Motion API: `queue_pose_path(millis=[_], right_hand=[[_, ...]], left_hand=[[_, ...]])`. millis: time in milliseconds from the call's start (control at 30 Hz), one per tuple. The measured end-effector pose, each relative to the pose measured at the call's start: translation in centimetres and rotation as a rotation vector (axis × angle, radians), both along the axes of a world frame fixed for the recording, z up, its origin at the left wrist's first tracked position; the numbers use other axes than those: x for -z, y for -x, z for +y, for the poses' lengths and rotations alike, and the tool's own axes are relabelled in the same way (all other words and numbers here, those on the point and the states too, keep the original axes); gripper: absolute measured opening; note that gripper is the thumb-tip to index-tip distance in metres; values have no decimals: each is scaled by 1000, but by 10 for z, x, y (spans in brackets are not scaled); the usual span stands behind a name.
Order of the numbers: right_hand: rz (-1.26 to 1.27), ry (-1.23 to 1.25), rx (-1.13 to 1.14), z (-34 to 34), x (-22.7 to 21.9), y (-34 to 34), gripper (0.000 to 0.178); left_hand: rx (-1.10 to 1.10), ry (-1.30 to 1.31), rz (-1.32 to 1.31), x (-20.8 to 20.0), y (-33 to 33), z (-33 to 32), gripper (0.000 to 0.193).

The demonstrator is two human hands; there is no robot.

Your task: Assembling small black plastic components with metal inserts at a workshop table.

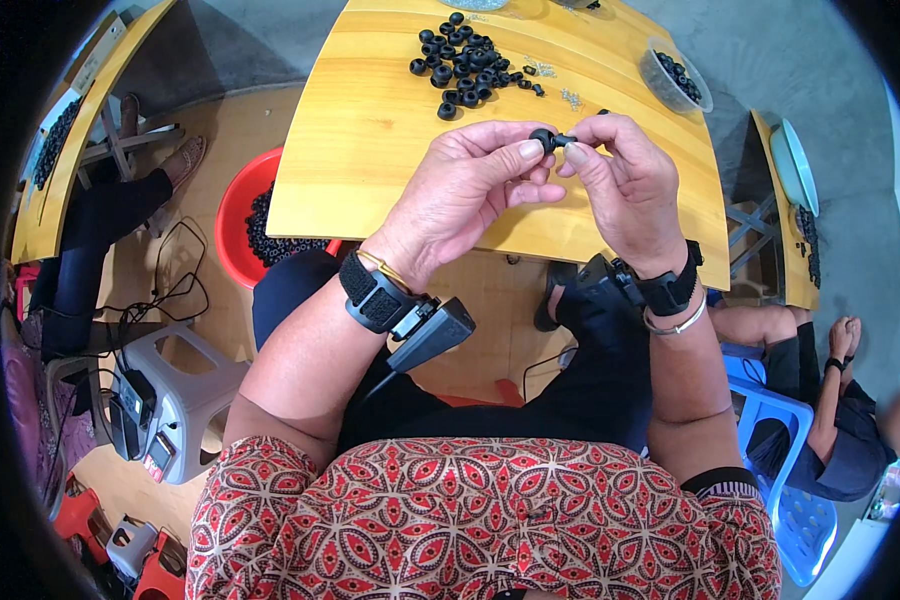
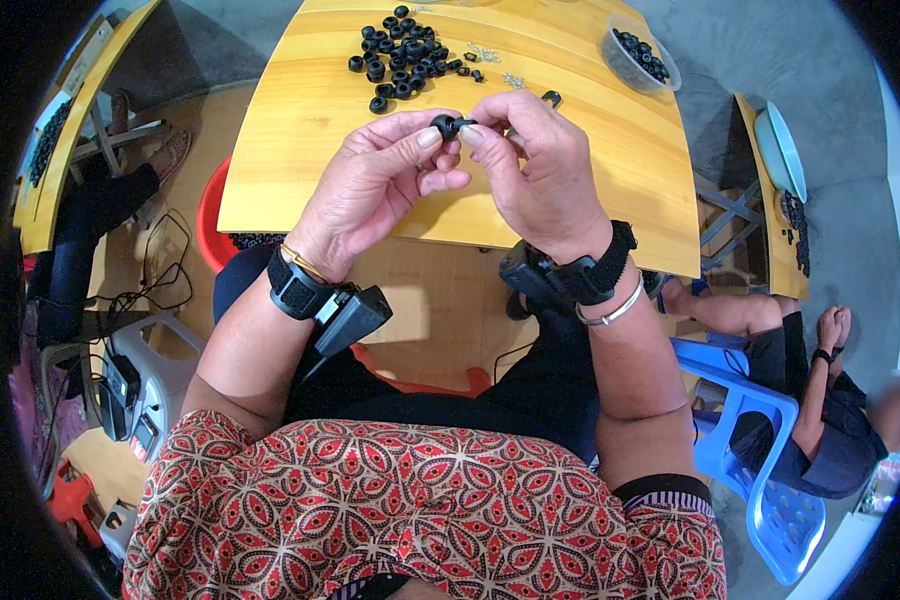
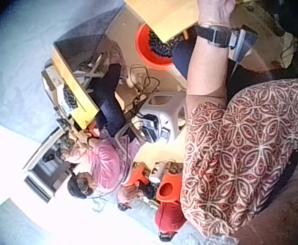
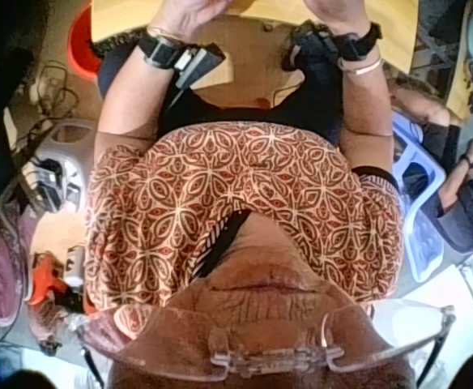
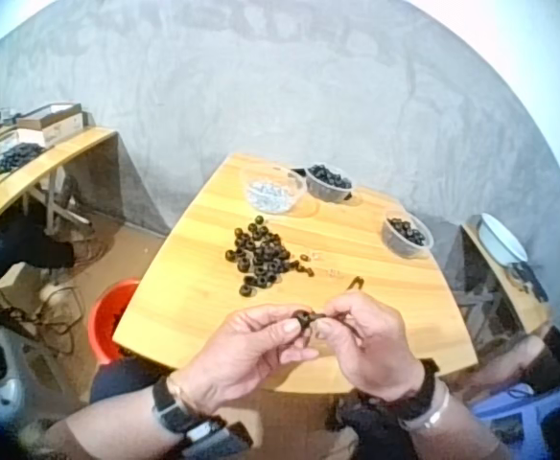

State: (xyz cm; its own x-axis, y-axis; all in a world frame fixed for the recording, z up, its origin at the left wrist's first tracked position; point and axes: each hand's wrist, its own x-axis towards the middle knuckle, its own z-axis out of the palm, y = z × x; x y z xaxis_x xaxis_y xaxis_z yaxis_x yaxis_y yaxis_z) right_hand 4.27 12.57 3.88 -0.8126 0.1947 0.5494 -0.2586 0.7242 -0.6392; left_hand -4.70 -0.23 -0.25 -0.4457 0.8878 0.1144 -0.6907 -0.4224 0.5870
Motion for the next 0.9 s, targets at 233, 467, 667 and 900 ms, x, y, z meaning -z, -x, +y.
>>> queue_pose_path(millis=[233,467,667,900], right_hand=[[-30,32,4,2,2,-2,8],[-13,38,-13,1,1,-1,8],[-55,10,-9,1,1,-2,7],[-109,138,-85,-2,-4,-4,6]], left_hand=[[-26,30,40,-1,0,0,20],[-40,33,40,0,1,-1,20],[-153,182,190,-5,-2,-1,18],[-119,190,189,-7,-3,-3,17]])
